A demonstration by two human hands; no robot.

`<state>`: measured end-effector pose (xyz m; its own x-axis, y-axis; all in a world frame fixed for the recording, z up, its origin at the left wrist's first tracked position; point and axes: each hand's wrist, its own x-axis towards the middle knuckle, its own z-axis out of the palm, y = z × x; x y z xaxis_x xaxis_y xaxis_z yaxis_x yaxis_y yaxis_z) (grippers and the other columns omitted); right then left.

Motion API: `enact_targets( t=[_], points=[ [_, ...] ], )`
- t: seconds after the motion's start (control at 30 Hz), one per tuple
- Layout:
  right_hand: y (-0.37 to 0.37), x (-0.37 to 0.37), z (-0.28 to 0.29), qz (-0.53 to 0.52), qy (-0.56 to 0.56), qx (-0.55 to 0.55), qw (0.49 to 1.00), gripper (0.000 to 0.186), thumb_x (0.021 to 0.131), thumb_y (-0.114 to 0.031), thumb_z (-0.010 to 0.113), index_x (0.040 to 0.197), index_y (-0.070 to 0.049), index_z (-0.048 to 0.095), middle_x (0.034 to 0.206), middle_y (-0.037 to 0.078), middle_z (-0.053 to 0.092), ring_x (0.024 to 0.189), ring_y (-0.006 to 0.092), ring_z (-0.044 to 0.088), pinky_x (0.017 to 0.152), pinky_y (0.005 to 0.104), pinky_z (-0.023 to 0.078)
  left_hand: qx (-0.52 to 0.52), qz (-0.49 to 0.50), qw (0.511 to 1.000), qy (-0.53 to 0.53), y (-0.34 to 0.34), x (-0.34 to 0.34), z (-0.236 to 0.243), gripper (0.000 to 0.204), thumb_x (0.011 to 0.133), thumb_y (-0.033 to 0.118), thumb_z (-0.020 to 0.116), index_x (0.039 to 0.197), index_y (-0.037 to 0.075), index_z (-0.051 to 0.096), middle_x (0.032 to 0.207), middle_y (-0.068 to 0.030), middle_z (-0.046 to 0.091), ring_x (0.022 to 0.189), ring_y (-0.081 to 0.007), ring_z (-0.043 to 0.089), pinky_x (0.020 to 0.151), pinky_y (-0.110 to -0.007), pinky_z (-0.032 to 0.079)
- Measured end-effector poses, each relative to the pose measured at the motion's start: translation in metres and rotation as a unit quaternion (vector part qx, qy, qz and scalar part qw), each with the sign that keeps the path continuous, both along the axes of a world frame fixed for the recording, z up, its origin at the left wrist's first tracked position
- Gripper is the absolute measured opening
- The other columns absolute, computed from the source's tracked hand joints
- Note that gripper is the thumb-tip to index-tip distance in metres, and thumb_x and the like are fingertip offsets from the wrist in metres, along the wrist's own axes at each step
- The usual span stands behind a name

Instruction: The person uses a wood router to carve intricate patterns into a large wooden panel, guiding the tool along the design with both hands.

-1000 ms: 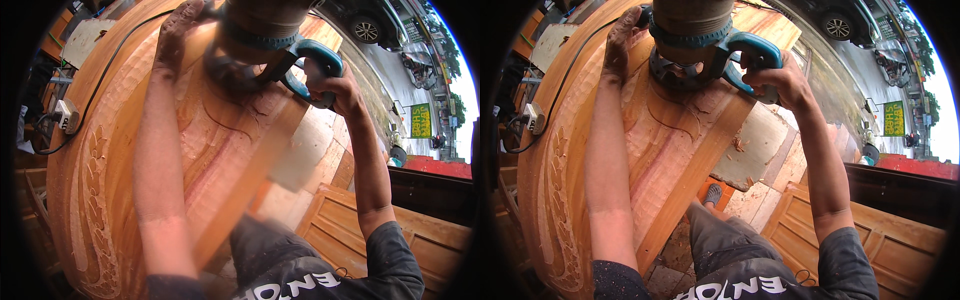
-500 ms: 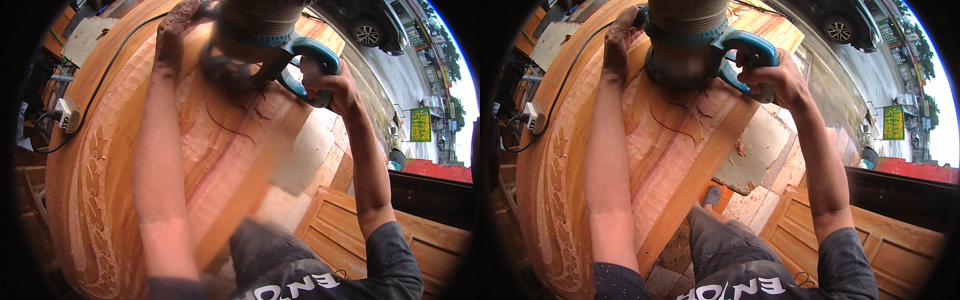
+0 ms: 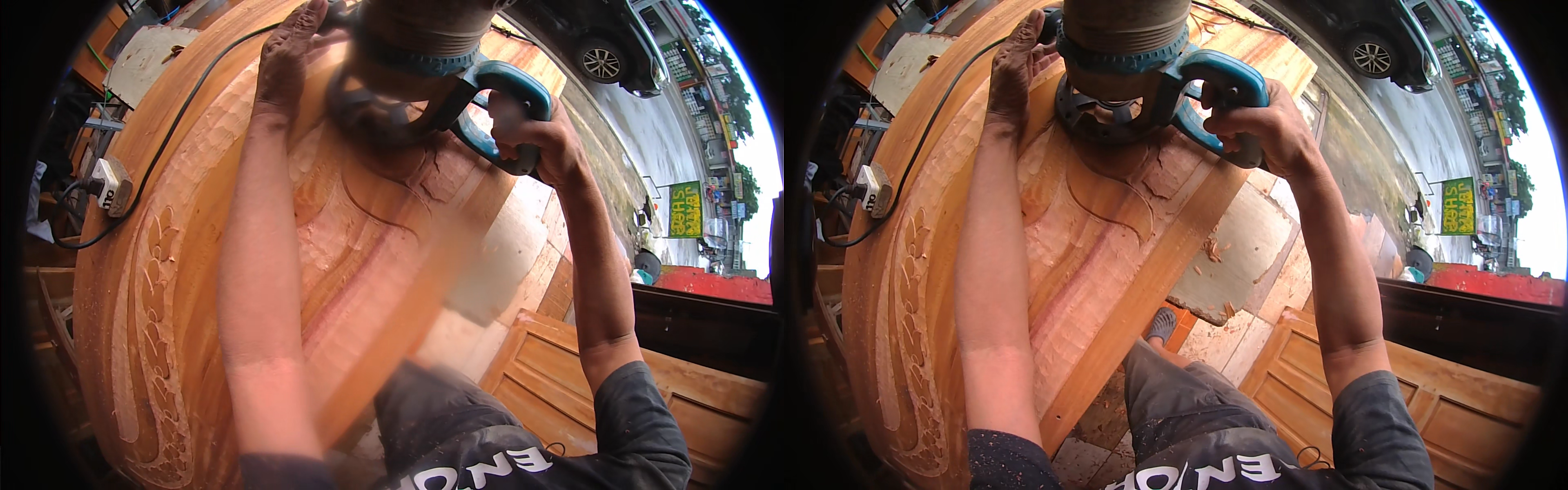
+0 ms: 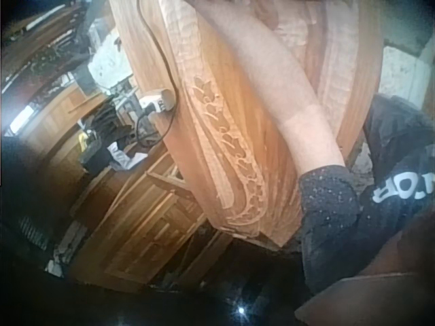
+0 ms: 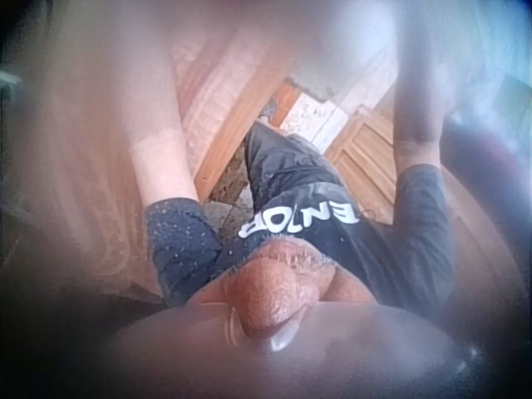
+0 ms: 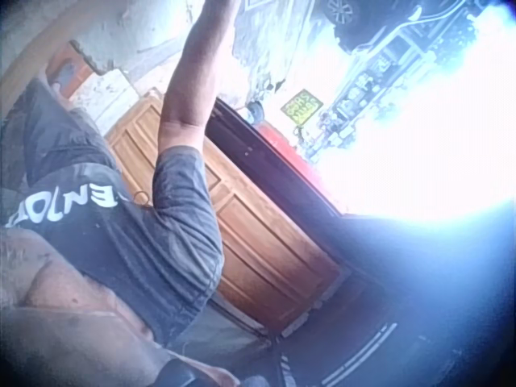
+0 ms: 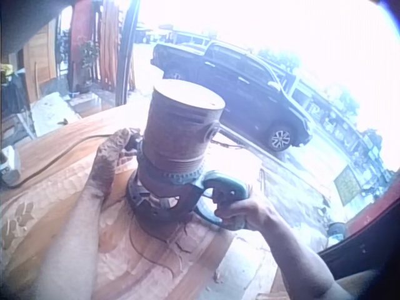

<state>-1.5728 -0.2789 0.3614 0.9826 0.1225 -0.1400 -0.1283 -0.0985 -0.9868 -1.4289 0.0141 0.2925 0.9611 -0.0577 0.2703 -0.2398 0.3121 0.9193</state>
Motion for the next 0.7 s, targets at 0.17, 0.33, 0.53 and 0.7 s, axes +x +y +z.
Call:
enact_targets(
  t=[0.17, 0.33, 0.53, 0.7],
  points=[
    [0.000, 0.001, 0.001, 0.001, 0.001, 0.000, 1.000, 0.030, 0.068, -0.004, 0.076, 0.097, 0.000, 0.070, 0.072, 0.005, 0.063, 0.059, 0.0125, 0.058, 0.057, 0.0264, 0.045, -0.001, -0.018, 0.998, 0.058, 0.011, 0.007, -0.012, 0.057, 0.099, 0.046, 0.068, 0.139, 0.006, 0.061, 0.123, -0.0051, 0.070, 0.110, -0.0170, 0.067, 0.099, -0.035, 0.053],
    [0.000, -0.003, 0.004, -0.013, 0.001, -0.001, 1.000, 0.030, 0.066, -0.003, 0.076, 0.096, 0.001, 0.069, 0.073, 0.005, 0.063, 0.059, 0.0122, 0.058, 0.056, 0.0261, 0.046, 0.010, -0.025, 0.999, 0.035, 0.009, 0.012, -0.020, 0.060, 0.097, 0.051, 0.070, 0.137, 0.006, 0.063, 0.117, -0.0031, 0.070, 0.105, -0.0154, 0.068, 0.099, -0.033, 0.054],
    [-0.006, -0.005, 0.004, -0.007, 0.009, -0.013, 1.000, 0.028, 0.067, -0.003, 0.076, 0.094, 0.000, 0.069, 0.073, 0.003, 0.062, 0.059, 0.0114, 0.057, 0.056, 0.0256, 0.045, 0.040, -0.039, 0.998, 0.023, 0.012, 0.013, -0.023, 0.060, 0.097, 0.052, 0.069, 0.136, 0.006, 0.064, 0.115, -0.0032, 0.070, 0.105, -0.0141, 0.069, 0.100, -0.032, 0.053],
    [-0.007, -0.009, 0.007, -0.014, 0.007, -0.023, 1.000, 0.027, 0.067, -0.003, 0.076, 0.093, 0.000, 0.068, 0.073, 0.003, 0.062, 0.058, 0.0109, 0.057, 0.056, 0.0256, 0.045, 0.051, -0.045, 0.997, 0.027, 0.008, 0.008, -0.018, 0.061, 0.098, 0.053, 0.068, 0.136, 0.005, 0.064, 0.117, -0.0046, 0.070, 0.109, -0.0166, 0.069, 0.104, -0.034, 0.051]
  ],
)
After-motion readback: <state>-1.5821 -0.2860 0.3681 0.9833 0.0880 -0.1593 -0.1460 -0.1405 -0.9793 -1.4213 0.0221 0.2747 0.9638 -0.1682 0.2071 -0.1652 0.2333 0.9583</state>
